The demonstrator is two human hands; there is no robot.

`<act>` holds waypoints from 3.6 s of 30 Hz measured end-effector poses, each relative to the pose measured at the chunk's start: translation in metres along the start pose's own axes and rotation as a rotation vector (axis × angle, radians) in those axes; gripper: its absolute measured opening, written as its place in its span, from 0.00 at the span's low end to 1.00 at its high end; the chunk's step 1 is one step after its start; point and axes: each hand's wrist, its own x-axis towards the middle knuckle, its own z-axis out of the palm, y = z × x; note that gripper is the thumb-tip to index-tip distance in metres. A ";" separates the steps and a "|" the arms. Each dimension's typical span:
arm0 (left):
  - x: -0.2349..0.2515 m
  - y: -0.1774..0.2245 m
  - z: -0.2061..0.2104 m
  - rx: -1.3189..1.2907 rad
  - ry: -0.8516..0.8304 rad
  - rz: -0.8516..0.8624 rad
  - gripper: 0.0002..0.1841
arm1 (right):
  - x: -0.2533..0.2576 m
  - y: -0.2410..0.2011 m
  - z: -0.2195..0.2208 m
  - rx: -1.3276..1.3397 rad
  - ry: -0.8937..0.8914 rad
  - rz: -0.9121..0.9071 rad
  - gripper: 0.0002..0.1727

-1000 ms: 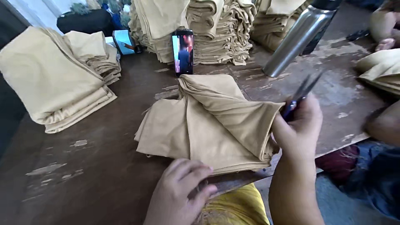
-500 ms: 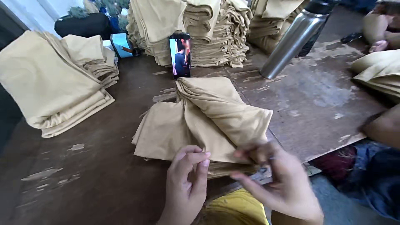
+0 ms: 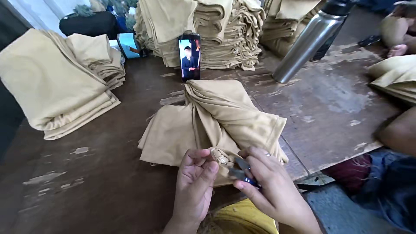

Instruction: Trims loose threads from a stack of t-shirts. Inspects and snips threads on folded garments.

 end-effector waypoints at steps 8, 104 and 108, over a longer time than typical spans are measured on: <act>-0.004 -0.005 -0.004 0.060 -0.002 0.016 0.12 | 0.000 -0.009 0.013 -0.214 0.058 0.001 0.37; 0.004 0.003 0.006 0.167 -0.047 -0.048 0.21 | 0.011 0.008 0.009 0.054 0.189 0.069 0.13; 0.000 0.000 0.005 -0.025 0.009 -0.078 0.21 | -0.002 0.010 0.001 0.110 0.111 0.032 0.23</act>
